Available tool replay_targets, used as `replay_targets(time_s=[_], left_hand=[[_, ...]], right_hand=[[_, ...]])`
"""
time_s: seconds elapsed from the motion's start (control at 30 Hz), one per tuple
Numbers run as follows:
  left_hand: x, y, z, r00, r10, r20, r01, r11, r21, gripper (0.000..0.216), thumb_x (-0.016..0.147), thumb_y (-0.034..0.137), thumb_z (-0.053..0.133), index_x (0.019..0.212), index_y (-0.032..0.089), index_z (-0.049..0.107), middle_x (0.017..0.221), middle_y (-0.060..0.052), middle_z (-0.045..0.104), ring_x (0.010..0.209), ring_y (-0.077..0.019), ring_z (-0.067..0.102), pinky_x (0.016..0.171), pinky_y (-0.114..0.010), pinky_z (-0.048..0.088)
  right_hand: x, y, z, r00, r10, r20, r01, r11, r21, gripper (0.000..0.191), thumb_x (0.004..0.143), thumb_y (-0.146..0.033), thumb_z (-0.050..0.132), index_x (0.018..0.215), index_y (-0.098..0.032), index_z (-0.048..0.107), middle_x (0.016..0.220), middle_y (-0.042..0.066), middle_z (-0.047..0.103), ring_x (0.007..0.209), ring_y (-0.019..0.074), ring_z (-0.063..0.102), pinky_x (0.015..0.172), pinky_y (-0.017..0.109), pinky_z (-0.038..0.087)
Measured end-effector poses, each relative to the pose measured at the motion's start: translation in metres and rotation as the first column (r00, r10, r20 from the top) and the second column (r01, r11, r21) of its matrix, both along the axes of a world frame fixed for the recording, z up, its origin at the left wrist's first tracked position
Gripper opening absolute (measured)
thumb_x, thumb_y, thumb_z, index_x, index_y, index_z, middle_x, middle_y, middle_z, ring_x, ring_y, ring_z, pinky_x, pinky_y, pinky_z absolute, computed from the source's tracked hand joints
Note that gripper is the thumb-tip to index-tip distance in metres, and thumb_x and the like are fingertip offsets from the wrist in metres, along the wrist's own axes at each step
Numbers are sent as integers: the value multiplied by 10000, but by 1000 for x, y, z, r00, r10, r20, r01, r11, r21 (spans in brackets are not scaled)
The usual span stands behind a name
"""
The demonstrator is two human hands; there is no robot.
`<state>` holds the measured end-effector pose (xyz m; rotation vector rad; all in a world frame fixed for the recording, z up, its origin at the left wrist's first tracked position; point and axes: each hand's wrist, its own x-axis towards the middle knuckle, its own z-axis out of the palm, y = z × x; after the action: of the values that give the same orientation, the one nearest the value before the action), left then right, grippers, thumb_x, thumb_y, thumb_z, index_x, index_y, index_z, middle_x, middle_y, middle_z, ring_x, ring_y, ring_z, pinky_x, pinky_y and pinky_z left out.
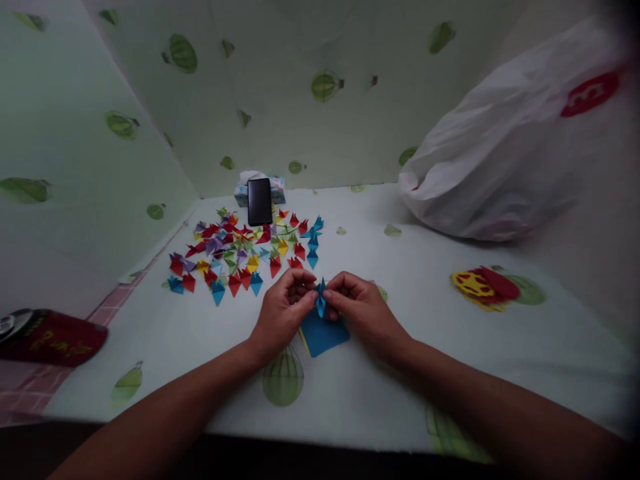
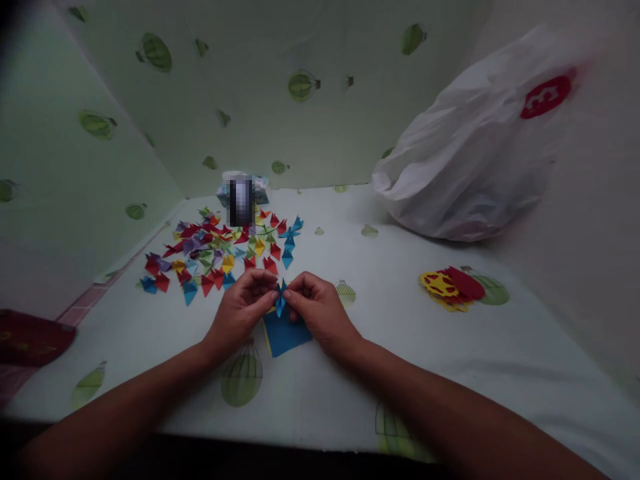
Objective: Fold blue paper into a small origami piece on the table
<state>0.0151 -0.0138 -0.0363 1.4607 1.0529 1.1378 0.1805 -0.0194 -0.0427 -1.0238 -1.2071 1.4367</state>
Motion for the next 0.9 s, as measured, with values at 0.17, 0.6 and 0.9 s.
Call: replay_targets(time_s=[0.17,0.6,0.9], left_hand=[[1,-1,1,1000,20,-12,-20,1000,5,164,814,214,690,956,178,617,927,-22,646,836,-135,634,770,-258,518],[0,0,2,1000,21,-2,-22,1000,-21,174,777,233,733,904,176,629,859,-6,647,778,-127,616,727,-256,504],[-3,4,7,998,7,-67,-11,998,-54,149,782,285,726,815,152,667,776,-14,655,719,-130,597,675,-258,477]], right_hand=[[-1,-1,-2,1000,-7,14,7,1000,-4,180,799,-330,688,779,-181,590,563,-42,596,557,110,532,597,264,399],[-2,-2,0,997,-13,75,13,1000,2,199,803,-345,688,756,-183,583,566,-38,601,551,109,533,581,261,400],[-1,-2,-2,997,1,74,-1,1000,3,200,783,-344,692,757,-179,581,581,-34,601,549,109,537,570,260,400]])
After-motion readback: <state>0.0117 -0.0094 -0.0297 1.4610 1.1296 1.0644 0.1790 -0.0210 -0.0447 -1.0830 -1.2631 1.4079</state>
